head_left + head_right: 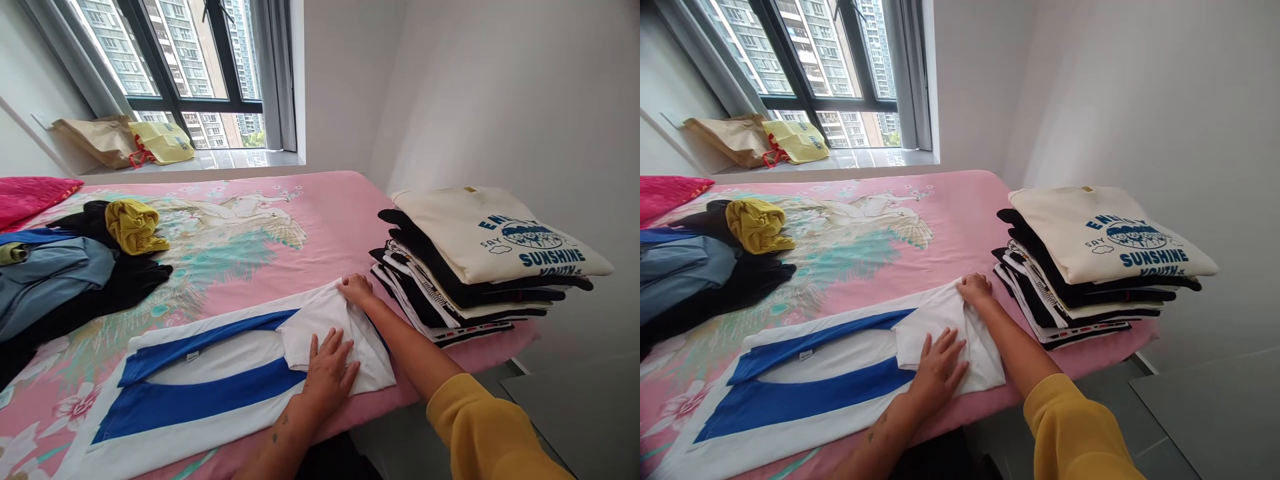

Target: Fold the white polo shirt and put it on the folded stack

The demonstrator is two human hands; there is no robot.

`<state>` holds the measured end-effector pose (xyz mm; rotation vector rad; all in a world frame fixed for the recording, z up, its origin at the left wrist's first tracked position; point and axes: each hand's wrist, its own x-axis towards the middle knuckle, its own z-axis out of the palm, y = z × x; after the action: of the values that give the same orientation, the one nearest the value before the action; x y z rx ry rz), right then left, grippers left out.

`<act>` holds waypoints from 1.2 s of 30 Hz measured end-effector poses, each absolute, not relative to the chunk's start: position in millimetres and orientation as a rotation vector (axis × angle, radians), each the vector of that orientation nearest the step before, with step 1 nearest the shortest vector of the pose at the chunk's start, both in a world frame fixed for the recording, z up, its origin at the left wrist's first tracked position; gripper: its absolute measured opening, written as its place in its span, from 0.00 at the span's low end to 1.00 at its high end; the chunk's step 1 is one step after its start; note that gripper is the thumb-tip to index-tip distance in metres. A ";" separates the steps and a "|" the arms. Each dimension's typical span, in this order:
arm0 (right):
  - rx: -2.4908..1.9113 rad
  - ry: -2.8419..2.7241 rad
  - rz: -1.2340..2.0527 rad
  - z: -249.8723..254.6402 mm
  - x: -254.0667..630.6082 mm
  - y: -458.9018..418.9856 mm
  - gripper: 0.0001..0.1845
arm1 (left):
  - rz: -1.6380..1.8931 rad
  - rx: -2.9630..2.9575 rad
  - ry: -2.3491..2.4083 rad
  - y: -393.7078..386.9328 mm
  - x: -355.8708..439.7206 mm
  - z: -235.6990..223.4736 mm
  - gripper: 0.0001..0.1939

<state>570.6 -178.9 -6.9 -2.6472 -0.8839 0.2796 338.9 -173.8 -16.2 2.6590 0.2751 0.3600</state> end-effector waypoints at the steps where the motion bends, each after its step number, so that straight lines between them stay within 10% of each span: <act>1: -2.651 -0.856 0.254 -6.7 568.1 -178.6 0.15 | 0.392 2.657 0.299 -164.1 335.8 -14.0 0.19; 9: -2.413 -1.148 -0.114 0.5 516.1 -174.6 0.19 | 0.502 2.689 0.870 -61.2 298.6 -15.6 0.19; 15: -2.508 -1.490 0.201 -23.7 477.8 -185.3 0.25 | 0.266 2.833 1.043 -21.4 238.4 -23.1 0.27; 36: -2.503 -1.581 0.270 2.2 363.8 -171.3 0.09 | 0.366 2.276 1.906 61.4 84.2 1.7 0.21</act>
<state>363.8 -171.3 2.2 -2.5028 -1.5814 0.2696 84.2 61.4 1.7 2.2759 1.9055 0.3658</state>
